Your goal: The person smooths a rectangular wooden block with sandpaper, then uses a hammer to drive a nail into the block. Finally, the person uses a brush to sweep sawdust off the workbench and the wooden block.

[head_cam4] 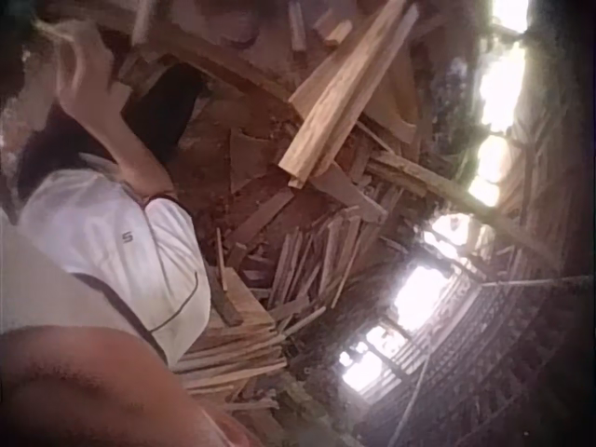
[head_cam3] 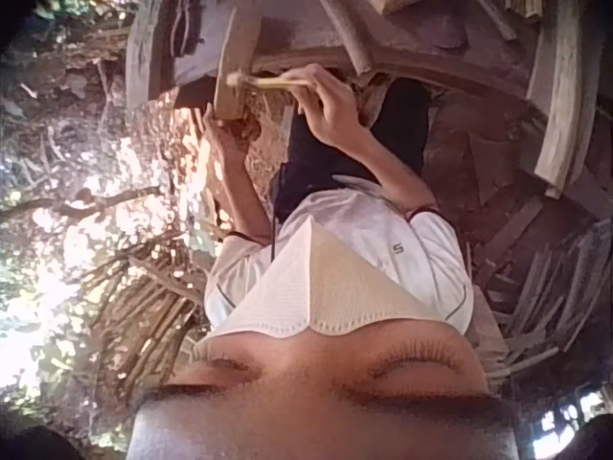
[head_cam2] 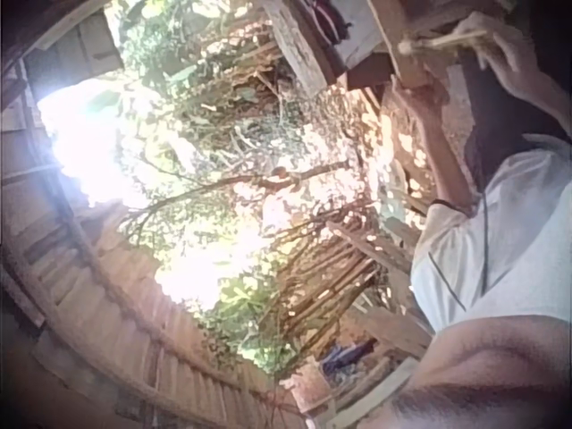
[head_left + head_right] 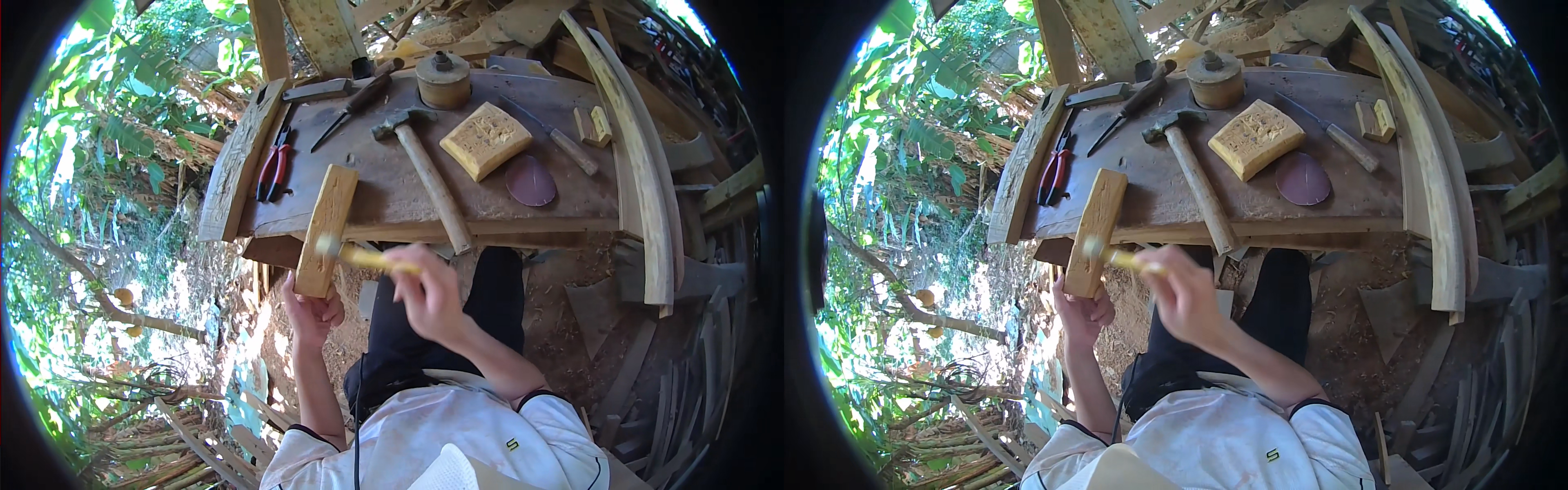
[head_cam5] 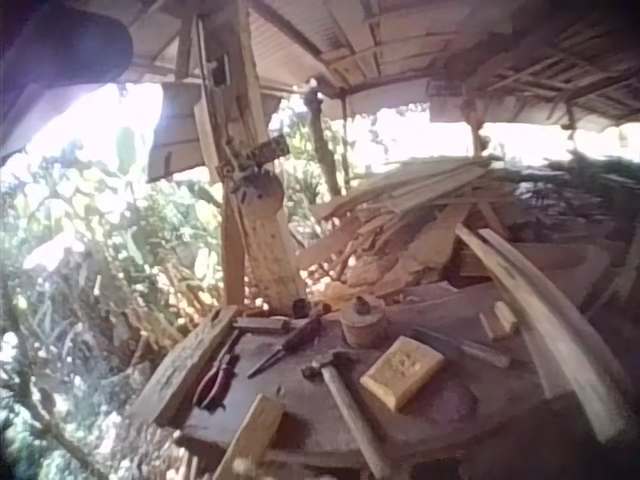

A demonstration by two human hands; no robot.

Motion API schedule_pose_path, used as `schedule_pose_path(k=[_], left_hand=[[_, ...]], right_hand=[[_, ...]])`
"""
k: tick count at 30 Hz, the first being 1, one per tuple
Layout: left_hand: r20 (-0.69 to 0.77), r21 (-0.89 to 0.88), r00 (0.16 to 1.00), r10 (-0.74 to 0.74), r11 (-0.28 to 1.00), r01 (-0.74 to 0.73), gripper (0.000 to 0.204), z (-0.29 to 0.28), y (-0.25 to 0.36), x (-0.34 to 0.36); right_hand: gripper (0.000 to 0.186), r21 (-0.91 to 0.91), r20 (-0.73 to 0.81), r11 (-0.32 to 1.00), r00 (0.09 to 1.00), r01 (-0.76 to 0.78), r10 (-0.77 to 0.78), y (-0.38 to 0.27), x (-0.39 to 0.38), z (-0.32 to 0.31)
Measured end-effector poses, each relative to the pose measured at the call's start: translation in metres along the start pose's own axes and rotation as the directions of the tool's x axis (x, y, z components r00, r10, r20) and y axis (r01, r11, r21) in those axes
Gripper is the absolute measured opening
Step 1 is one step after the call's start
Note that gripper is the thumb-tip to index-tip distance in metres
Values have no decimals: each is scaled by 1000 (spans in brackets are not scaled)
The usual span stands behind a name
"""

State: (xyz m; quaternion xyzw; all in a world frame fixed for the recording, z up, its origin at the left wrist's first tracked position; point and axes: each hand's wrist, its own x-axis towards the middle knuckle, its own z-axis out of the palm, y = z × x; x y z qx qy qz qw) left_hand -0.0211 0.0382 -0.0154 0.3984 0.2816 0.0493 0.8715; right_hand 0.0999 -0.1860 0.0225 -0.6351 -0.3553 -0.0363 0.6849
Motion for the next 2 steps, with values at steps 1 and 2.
schedule_pose_path(k=[1, 2], left_hand=[[-12, -45, 1000, -16, 999, 16, 74, -1, 0, -1], [-38, -62, 999, -34, 998, 32, 76, -1, 1, 0]], right_hand=[[17, 49, 60, 998, 997, 44, -47, -7, -4, 4], [19, 58, 195, 998, 980, -40, 28, -13, -5, 2]])
